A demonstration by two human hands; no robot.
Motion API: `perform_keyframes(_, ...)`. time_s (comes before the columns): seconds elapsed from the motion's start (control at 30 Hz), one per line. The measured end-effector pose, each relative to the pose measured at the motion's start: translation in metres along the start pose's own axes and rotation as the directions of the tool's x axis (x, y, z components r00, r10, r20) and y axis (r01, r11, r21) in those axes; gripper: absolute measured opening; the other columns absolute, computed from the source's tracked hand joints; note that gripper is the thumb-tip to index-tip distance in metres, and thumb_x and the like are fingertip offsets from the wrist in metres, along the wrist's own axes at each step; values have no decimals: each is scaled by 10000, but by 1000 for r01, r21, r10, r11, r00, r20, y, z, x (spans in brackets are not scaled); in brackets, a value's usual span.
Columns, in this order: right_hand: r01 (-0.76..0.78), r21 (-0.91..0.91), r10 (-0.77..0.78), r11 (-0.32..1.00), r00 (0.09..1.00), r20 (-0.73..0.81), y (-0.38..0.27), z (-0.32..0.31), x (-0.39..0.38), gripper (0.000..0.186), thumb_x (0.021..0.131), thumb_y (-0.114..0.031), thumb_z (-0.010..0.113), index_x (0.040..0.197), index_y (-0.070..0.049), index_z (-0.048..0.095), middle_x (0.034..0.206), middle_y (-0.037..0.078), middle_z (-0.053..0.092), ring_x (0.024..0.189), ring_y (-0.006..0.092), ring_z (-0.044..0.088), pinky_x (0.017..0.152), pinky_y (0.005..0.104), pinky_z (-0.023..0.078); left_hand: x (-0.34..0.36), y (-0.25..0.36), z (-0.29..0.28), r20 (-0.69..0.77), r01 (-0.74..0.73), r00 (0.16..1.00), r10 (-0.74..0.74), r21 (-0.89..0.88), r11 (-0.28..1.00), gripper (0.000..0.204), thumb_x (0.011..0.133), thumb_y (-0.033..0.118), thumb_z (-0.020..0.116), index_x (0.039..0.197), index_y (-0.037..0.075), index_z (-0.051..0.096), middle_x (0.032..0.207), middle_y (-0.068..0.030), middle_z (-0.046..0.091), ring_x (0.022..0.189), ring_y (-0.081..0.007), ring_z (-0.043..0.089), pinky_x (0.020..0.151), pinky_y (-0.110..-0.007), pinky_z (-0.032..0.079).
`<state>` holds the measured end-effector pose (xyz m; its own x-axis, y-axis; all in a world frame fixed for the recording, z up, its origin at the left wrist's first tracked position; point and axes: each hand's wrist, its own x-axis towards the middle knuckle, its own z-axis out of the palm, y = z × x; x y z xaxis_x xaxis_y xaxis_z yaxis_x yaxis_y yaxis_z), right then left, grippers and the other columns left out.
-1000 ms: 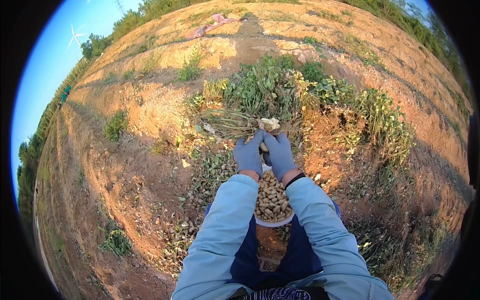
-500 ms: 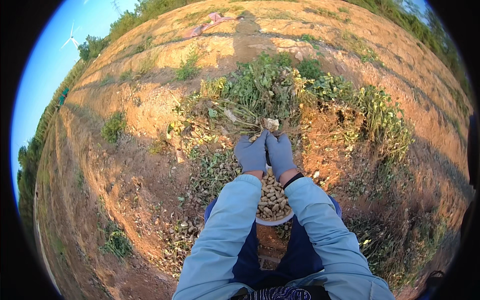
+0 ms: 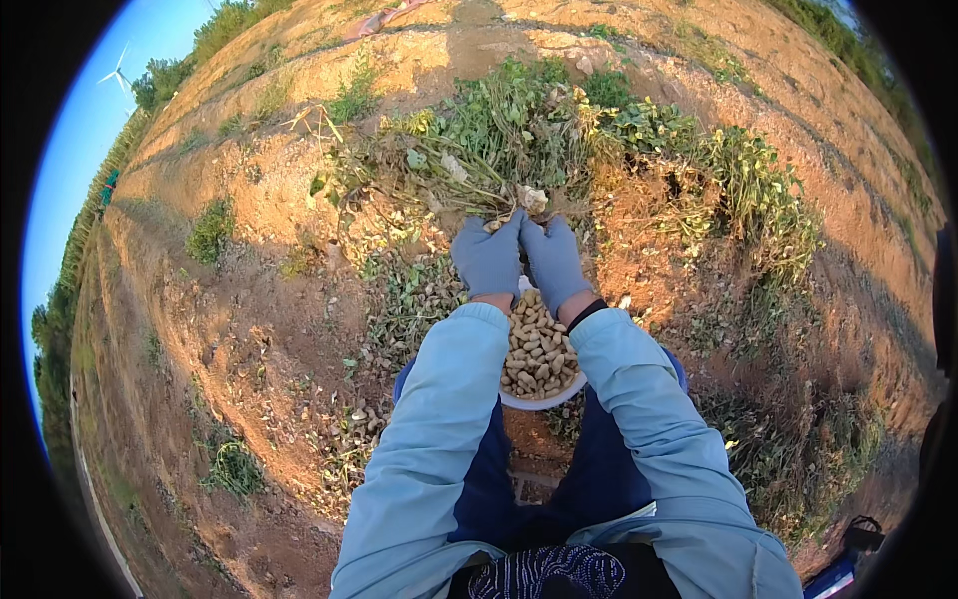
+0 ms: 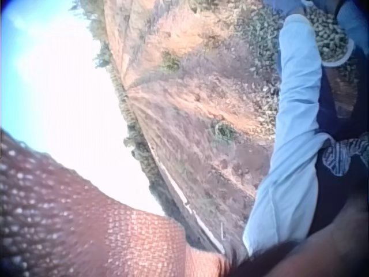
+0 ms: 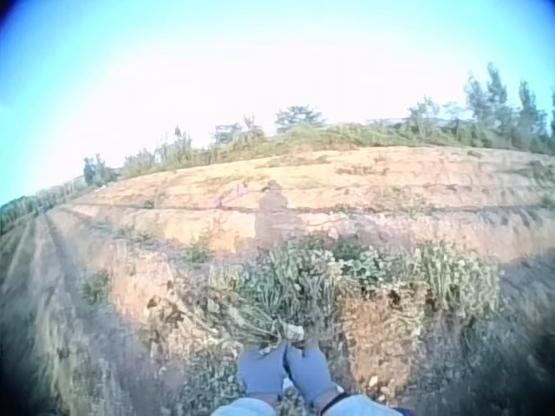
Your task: The person sits on the ground in a field and repeatedly pulls peanuts from uprooted peanut plants, placing them into a white bowl held between their legs. The person discards the plant stems and continues collecting peanuts until the bowl is nearly full.
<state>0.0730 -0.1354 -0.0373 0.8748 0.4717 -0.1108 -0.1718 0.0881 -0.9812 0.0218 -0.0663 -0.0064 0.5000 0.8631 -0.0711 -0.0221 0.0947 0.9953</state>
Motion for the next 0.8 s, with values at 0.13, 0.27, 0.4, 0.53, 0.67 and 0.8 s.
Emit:
perform_keyframes(0.13, -202, 243, 170, 949, 974, 147, -27, -4, -21, 284, 863, -268, 615, 911, -68, 418, 669, 30, 478, 458, 101, 409, 390, 263, 296, -3, 3, -8, 80, -30, 996, 43, -149, 988, 227, 756, 53, 745, 924, -2, 603, 797, -63, 646, 618, -132, 586, 536, -266, 471)
perform_keyframes(0.27, -219, 228, 150, 949, 947, 283, -45, -10, -38, 298, 842, -256, 638, 969, -55, 457, 677, 28, 488, 459, 91, 423, 397, 247, 296, 4, 13, -23, 210, 381, 924, -319, -468, 797, 200, 782, 104, 733, 886, 20, 584, 790, -75, 610, 664, -176, 600, 539, -318, 487)
perform_keyframes(0.4, -11, -39, 19, 999, 974, 227, -31, -20, -30, 286, 850, -266, 613, 978, -42, 487, 711, 74, 560, 510, 170, 509, 468, 305, 395, -6, 19, -14, 80, 378, 921, -382, -423, 824, 223, 791, 134, 728, 912, 27, 574, 838, -86, 600, 724, -242, 623, 621, -381, 562)
perform_keyframes(0.53, 375, -538, -272, 755, 925, 264, -30, -14, -49, 287, 848, -322, 589, 987, -81, 518, 773, 186, 644, 754, 358, 644, 687, 428, 492, 8, 22, -29, -5, 346, 915, -403, -503, 792, 224, 827, 124, 692, 987, 31, 566, 902, -122, 620, 801, -266, 642, 656, -383, 578)
perform_keyframes(0.67, 387, -814, -7, 434, 905, 426, -40, -30, -53, 377, 844, -431, 570, 1064, -125, 562, 847, 193, 649, 864, 348, 638, 757, 441, 490, 20, 11, -45, 177, 394, 918, -354, -485, 781, 271, 889, 266, 633, 1053, 57, 579, 923, -109, 633, 849, -266, 637, 756, -395, 547)
perform_keyframes(0.8, 364, -850, 92, 380, 900, 427, -37, -38, -46, 483, 818, -506, 594, 1128, -135, 606, 935, 157, 650, 940, 317, 623, 812, 412, 489, 22, 12, -51, 261, 379, 923, -283, -489, 786, 291, 893, 306, 625, 1037, 56, 592, 935, -99, 633, 883, -256, 632, 780, -385, 530)
